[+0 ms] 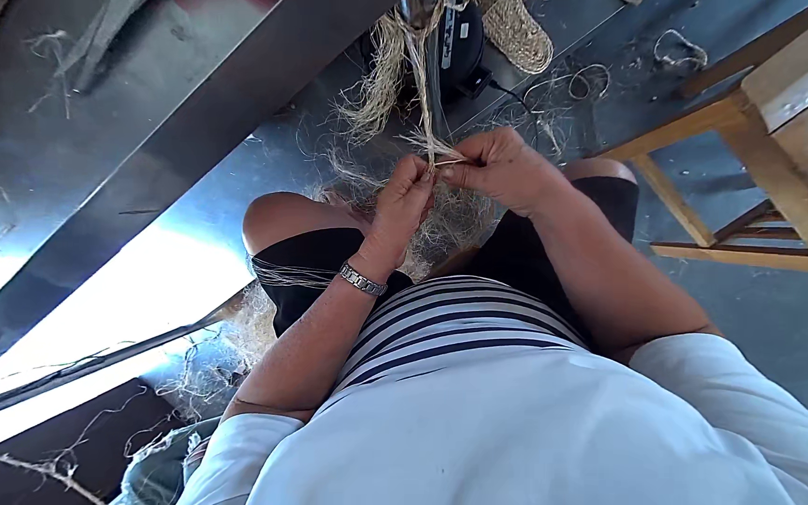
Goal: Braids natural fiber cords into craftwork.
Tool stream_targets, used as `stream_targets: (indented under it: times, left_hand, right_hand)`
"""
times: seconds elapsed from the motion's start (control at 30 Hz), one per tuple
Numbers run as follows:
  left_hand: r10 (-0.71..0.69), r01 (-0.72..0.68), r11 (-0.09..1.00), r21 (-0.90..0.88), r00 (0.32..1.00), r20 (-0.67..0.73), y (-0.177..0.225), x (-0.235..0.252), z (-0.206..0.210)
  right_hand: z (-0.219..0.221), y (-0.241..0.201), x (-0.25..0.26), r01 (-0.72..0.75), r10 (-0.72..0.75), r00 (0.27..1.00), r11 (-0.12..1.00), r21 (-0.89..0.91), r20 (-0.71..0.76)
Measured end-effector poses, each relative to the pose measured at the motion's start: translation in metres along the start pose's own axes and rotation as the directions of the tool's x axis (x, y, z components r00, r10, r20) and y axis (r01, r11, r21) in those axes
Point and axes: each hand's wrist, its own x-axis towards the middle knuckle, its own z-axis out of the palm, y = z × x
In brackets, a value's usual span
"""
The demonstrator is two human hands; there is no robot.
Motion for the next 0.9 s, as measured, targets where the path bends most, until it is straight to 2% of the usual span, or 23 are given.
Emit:
stream_targets:
  times: [0.23, 0.37, 0.43, 0.57, 0.9]
  left_hand:
    - [0.076, -0.072, 0.985, 0.156, 0.997, -0.022, -0.006, 0.0, 0.001]
    - [0.041, -0.039, 0.997, 0.064, 0.999, -0.023, -0.005, -0.002, 0.0]
    - [0.031, -0.03, 0.999, 0.044, 0.999, -0.03, -0.005, -0.003, 0.0]
    - [0.086, -0.083, 0.985, 0.153, 0.996, -0.015, -0.004, -0.001, -0.003]
    - [0.169, -0.145, 0.912, 0.383, 0.985, -0.03, -0.011, 0.002, -0.006]
  right_hand:
    - [0.001, -0.009, 0.007, -0.014, 0.014, 1.0, 0.998, -0.059, 0.003]
    - [-0.001, -0.005, 0.007, 0.047, -0.036, 0.995, 0.992, -0.118, 0.094]
    - [0.0, -0.004, 0.007, 0.073, -0.06, 0.995, 0.983, -0.17, 0.083]
    - [-0.001, -0.001, 0.006, 0.126, -0.117, 0.991, 0.973, -0.192, 0.059]
    - [0.003, -0.007, 0.005, 0.035, -0.03, 0.999, 0.993, -0.114, 0.043]
